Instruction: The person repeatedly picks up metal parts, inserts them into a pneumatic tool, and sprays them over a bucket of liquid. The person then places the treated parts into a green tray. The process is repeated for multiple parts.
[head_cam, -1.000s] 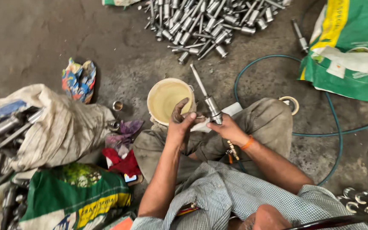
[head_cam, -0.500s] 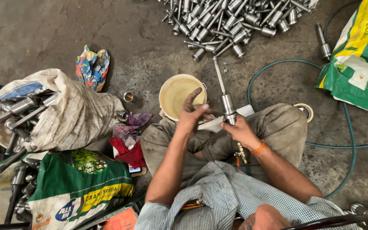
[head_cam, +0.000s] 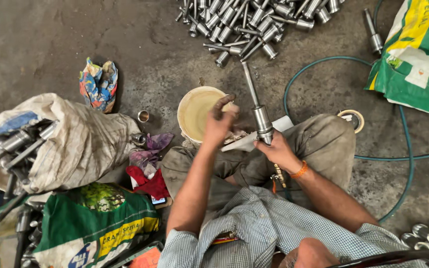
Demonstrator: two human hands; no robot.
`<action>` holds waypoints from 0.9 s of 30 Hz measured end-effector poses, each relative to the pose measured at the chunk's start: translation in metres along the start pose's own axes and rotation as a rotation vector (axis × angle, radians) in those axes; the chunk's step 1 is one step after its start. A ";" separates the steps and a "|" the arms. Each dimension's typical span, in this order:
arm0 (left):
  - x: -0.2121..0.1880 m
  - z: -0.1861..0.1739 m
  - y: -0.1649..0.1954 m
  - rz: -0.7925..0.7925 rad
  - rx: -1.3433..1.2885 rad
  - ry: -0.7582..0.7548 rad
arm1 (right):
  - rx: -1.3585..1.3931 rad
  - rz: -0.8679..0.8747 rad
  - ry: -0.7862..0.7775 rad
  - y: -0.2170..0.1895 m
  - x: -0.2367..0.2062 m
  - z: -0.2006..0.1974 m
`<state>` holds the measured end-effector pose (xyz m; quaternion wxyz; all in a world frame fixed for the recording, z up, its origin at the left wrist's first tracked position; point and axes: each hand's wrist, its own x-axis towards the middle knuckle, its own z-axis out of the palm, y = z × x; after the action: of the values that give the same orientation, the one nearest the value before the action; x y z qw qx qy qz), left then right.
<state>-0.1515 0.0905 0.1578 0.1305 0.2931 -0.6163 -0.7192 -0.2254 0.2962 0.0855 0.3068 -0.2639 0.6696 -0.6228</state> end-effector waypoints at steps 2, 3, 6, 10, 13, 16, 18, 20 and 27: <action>0.009 -0.004 0.023 0.126 0.073 -0.012 | 0.061 0.036 -0.047 -0.006 0.000 -0.002; 0.015 -0.003 0.033 0.195 0.109 -0.025 | 0.089 0.049 -0.066 -0.008 0.002 -0.002; 0.034 0.015 0.049 0.159 -0.067 -0.299 | 0.076 -0.190 -0.135 -0.007 0.006 -0.004; 0.077 0.032 0.058 0.128 -0.024 -0.255 | 0.045 -0.052 -0.068 0.019 0.019 -0.008; 0.120 0.038 0.060 0.294 0.202 -0.070 | 0.070 -0.035 -0.085 0.044 0.031 -0.011; 0.164 0.047 0.058 0.361 0.354 -0.124 | 0.096 0.003 -0.216 0.054 0.044 -0.007; 0.186 0.061 0.045 0.386 0.626 -0.232 | 0.113 0.073 -0.253 0.053 0.051 -0.005; 0.206 0.075 0.029 0.631 1.001 -0.272 | 0.035 0.130 -0.241 0.046 0.061 -0.007; 0.330 0.099 0.097 0.587 0.728 0.073 | -0.124 0.256 -0.219 0.018 0.091 -0.013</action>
<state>-0.4882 -0.0305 0.1721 0.2386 0.1583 -0.8804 -0.3780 -0.2950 0.2395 0.0609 0.4379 -0.2611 0.6976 -0.5034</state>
